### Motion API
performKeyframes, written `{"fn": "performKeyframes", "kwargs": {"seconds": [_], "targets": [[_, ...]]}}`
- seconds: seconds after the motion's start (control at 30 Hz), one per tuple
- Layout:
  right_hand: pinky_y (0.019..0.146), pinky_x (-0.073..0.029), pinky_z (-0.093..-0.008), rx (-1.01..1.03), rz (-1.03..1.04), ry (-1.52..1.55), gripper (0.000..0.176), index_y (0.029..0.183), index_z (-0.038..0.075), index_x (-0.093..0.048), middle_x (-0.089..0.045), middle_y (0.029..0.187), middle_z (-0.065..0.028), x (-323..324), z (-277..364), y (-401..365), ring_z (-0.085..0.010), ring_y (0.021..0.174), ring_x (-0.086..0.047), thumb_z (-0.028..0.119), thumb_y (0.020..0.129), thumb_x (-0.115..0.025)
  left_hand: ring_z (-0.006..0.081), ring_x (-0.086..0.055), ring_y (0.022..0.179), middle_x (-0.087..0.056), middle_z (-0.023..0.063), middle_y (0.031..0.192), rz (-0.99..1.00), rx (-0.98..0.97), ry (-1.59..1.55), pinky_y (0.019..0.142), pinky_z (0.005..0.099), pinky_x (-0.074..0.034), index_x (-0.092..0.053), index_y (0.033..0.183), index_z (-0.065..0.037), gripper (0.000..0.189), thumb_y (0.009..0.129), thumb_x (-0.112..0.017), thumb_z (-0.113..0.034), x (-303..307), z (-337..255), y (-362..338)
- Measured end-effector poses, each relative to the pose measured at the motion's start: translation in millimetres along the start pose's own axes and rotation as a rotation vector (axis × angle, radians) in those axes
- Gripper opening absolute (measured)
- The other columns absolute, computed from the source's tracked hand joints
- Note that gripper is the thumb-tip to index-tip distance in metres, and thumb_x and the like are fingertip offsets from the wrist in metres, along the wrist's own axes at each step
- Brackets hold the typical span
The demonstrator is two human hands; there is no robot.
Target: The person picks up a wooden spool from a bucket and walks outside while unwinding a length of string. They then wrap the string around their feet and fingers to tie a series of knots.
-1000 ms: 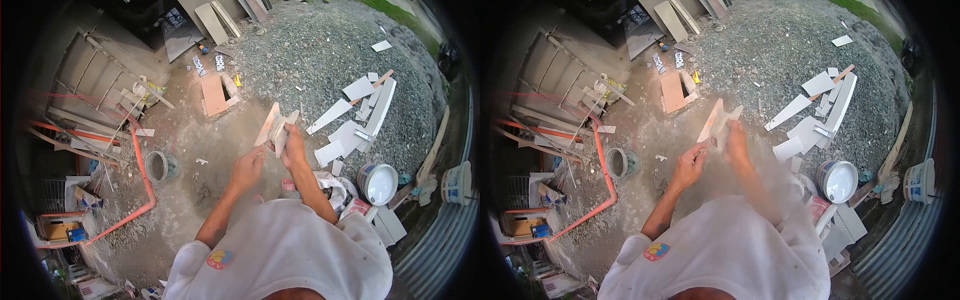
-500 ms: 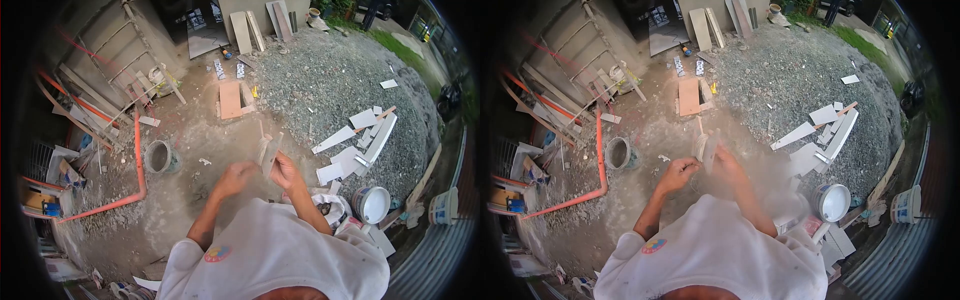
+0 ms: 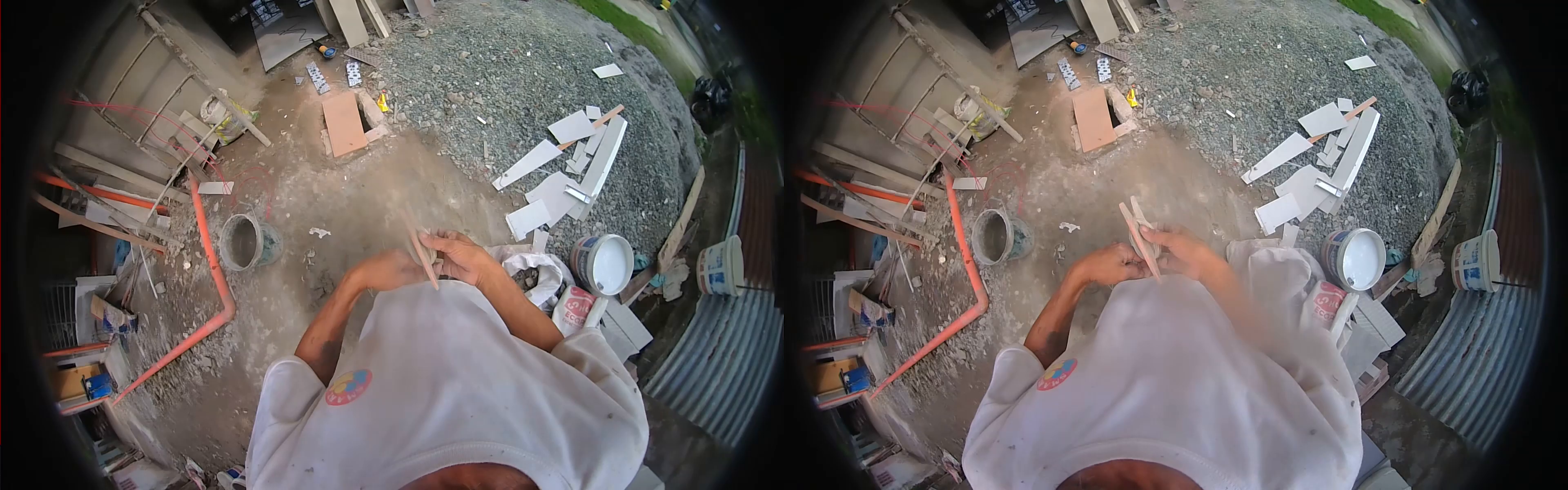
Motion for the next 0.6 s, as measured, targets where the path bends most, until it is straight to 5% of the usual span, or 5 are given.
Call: {"fn": "performKeyframes", "kwargs": {"seconds": [0.23, 0.33, 0.47, 0.57, 0.6], "targets": [[0.056, -0.044, -0.0232, 0.038, -0.227, 0.156, 0.027, 0.111, 0.009, -0.059, -0.061, 0.097, 0.0, 36.8, 11.0, -28.0, -0.0086, 0.069, -0.054, 0.031, 0.095, -0.062, 0.0068, -0.049, 0.055, -0.054, -0.0013, 0.066, -0.198, 0.205, -0.505, 0.049, 0.0235, -0.038, -0.067, 0.091, -0.001, 0.013, 0.088, -0.061, -0.012, -14.8, 67.6, 1.3], [0.057, -0.044, -0.0223, 0.082, -0.253, 0.152, 0.027, 0.111, 0.011, -0.059, -0.061, 0.09, 0.0024, 34.9, 2.6, -36.2, -0.008, 0.07, -0.054, 0.033, 0.096, -0.06, 0.0096, -0.056, 0.057, -0.062, 0.0025, 0.068, -0.221, 0.196, -0.474, 0.051, 0.0264, -0.045, -0.071, 0.095, -0.001, 0.02, 0.083, -0.064, -0.015, -25.2, 92.0, 2.9], [0.059, -0.044, -0.0234, 0.197, -0.259, -0.027, 0.028, 0.11, 0.01, -0.061, -0.061, 0.082, 0.0036, 35.3, 20.5, -52.7, -0.0089, 0.07, -0.055, 0.034, 0.097, -0.057, 0.007, -0.051, 0.055, -0.058, 0.0004, 0.065, -0.255, 0.163, -0.428, 0.05, 0.0232, -0.04, -0.069, 0.093, 0.0, 0.017, 0.091, -0.063, -0.016, -44.5, 98.3, 10.5], [0.059, -0.043, -0.026, 0.511, -0.603, -0.397, 0.025, 0.105, 0.008, -0.061, -0.061, 0.081, 0.0035, 77.8, 87.6, -70.9, -0.009, 0.07, -0.056, 0.031, 0.098, -0.055, 0.0074, -0.052, 0.055, -0.059, -0.0002, 0.066, -0.267, 0.158, -0.42, 0.051, 0.0242, -0.042, -0.07, 0.095, 0.0, 0.021, 0.092, -0.063, -0.02, -74.2, 90.3, 26.6], [0.062, -0.044, -0.0317, 0.623, -0.717, -0.497, 0.025, 0.104, 0.004, -0.06, -0.062, 0.084, -0.0024, 86.9, 112.3, -78.5, -0.0156, 0.072, -0.058, 0.028, 0.098, -0.053, 0.0074, -0.052, 0.055, -0.059, -0.0007, 0.066, -0.232, 0.143, -0.456, 0.051, 0.0245, -0.043, -0.07, 0.095, 0.0, 0.023, 0.093, -0.063, -0.021, -78.5, 67.7, 27.6]]}}
Point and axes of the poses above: each hand's wrist, its own y-axis towards the middle knuckle, its own x-axis out of the back of the hand, z = x × y, the point moved 9 cm from there along y, towards the middle knuckle
